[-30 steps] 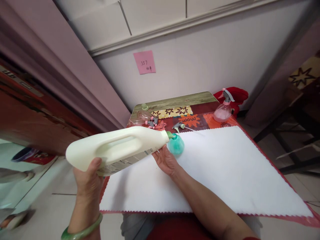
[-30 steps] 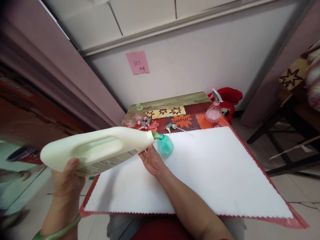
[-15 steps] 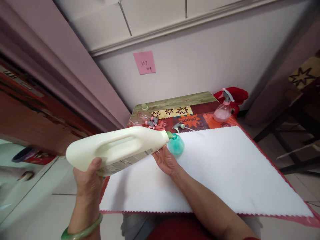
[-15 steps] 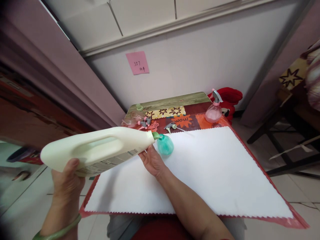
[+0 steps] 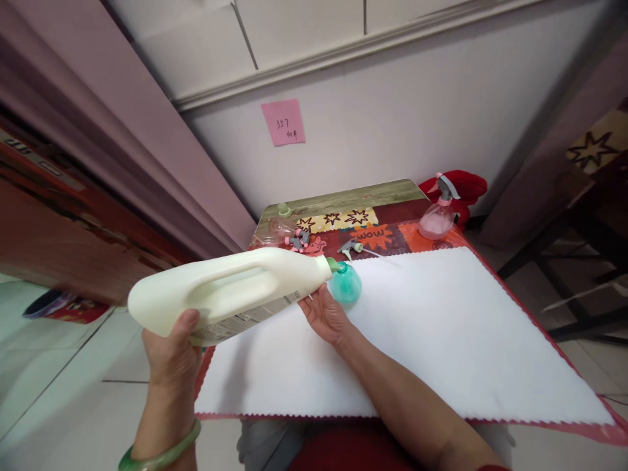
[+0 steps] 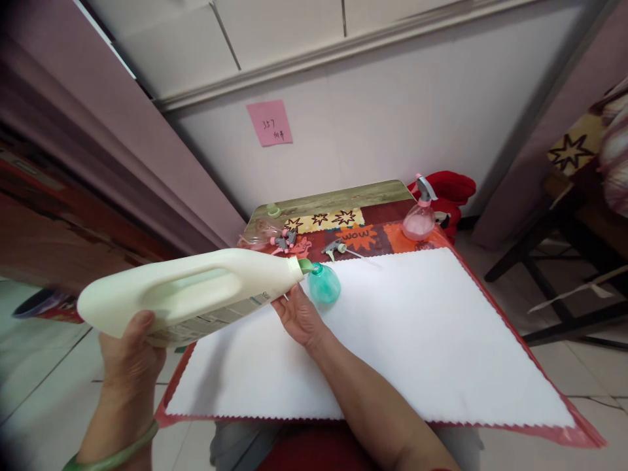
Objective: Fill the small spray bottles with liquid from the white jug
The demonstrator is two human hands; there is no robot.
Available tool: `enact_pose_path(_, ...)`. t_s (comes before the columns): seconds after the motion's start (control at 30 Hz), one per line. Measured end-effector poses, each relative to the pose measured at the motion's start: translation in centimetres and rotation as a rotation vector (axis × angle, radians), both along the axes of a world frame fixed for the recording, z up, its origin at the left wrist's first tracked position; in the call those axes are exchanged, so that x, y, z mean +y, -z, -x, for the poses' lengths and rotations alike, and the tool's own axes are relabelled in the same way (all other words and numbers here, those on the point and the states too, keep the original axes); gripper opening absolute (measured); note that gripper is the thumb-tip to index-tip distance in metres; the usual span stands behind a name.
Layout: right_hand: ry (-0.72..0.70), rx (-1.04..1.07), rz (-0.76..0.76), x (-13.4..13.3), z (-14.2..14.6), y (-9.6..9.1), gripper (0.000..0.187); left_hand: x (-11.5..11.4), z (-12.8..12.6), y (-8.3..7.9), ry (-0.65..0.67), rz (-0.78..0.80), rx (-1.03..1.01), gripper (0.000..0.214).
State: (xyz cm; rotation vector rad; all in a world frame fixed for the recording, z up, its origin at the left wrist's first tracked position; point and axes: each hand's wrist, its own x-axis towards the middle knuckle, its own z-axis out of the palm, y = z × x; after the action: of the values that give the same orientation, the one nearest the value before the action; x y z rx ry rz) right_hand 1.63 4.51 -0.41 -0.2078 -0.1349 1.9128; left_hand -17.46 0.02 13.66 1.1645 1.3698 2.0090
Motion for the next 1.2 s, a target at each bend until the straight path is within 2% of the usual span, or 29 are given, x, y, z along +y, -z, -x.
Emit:
enact_pose_path(0.27, -0.009, 0.006, -0.007, 0.01, -0.01, 0.14, 0.059, 0.01, 0.24, -0.01, -0.016, -0.002, -0.01, 0.057)
enact_pose_path(0.6, -0.008, -0.008, -0.007, -0.03, -0.07, -0.07, 0.052, -0.1, -0.01, -0.05, -0.017, 0.006, -0.029, 0.058)
enact_pose_path(0.77, -0.014, 0.0, -0.003, -0.03, -0.09, -0.05, 0.057, -0.01, 0.11, 0.07, -0.007, 0.0, -0.017, 0.059)
enact_pose_path(1.2, -0.016, 0.001, 0.021, -0.14, -0.15, -0.38, 0.055, -0.11, 0.08, -0.11, -0.024, 0.009, 0.001, 0.057)
